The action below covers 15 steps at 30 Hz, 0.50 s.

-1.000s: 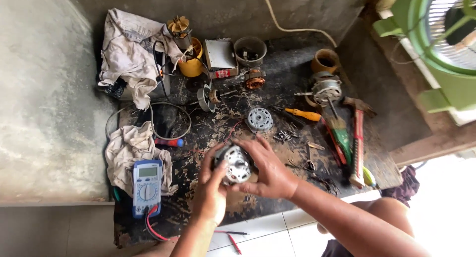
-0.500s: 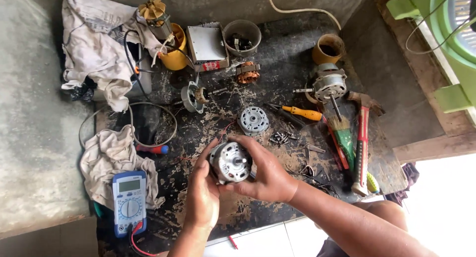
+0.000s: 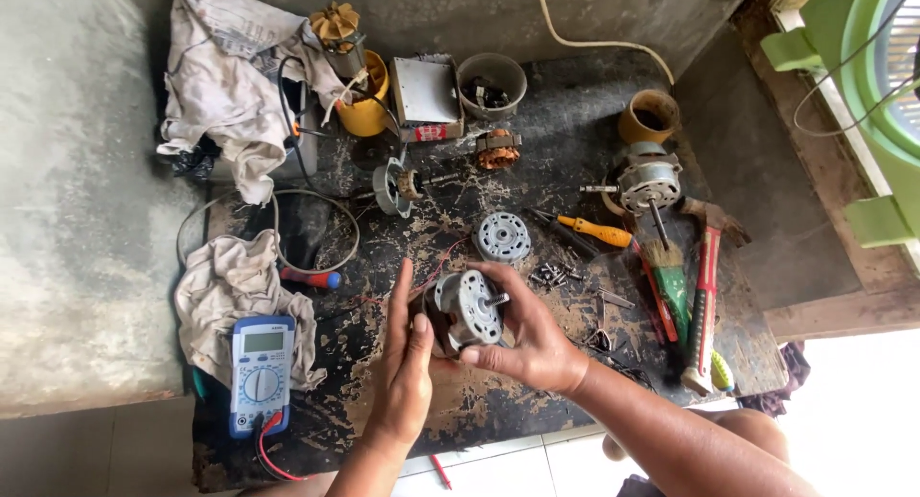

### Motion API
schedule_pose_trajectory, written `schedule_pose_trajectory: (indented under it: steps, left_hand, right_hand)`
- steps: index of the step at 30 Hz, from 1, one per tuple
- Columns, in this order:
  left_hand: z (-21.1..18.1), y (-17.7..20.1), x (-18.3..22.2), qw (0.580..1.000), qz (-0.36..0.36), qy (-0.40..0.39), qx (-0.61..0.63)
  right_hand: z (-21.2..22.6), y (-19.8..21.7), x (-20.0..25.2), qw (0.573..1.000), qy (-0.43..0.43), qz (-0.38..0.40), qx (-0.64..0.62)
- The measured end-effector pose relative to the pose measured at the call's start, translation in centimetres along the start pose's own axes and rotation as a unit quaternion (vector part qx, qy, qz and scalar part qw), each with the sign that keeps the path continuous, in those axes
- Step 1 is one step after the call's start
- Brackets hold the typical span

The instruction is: Aligning and assembling motor components on a repair bench using a screwdriver and multimeter.

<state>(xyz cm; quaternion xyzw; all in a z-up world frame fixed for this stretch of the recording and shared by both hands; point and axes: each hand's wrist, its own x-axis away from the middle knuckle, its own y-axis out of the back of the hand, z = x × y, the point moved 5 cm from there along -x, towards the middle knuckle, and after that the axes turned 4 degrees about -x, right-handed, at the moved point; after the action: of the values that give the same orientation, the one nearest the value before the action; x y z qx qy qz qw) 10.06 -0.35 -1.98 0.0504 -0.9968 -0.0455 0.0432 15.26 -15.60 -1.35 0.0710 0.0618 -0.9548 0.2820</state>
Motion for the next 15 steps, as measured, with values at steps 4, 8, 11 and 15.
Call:
schedule_pose_trajectory:
  steps: [4,8,11,15]
  left_hand:
    - [0.1,-1.0,0.4,0.990,0.043,-0.046,0.126]
    - [0.1,-1.1,0.2,0.991,0.039,-0.051,0.121]
    - [0.1,-1.1,0.0,0.992,0.034,-0.053,0.107]
    - [0.4,-0.8,-0.2,0.995,0.017,-0.073,0.070]
  right_hand:
    - [0.8,0.0,0.1,1.000,-0.010,0.005,0.012]
    - [1.1,0.2,-0.6,0.998,0.004,0.052,-0.035]
    - [0.6,0.3,-0.6,0.998,-0.016,0.064,0.000]
    - [-0.2,0.4,-0.4,0.998,-0.030,0.046,0.024]
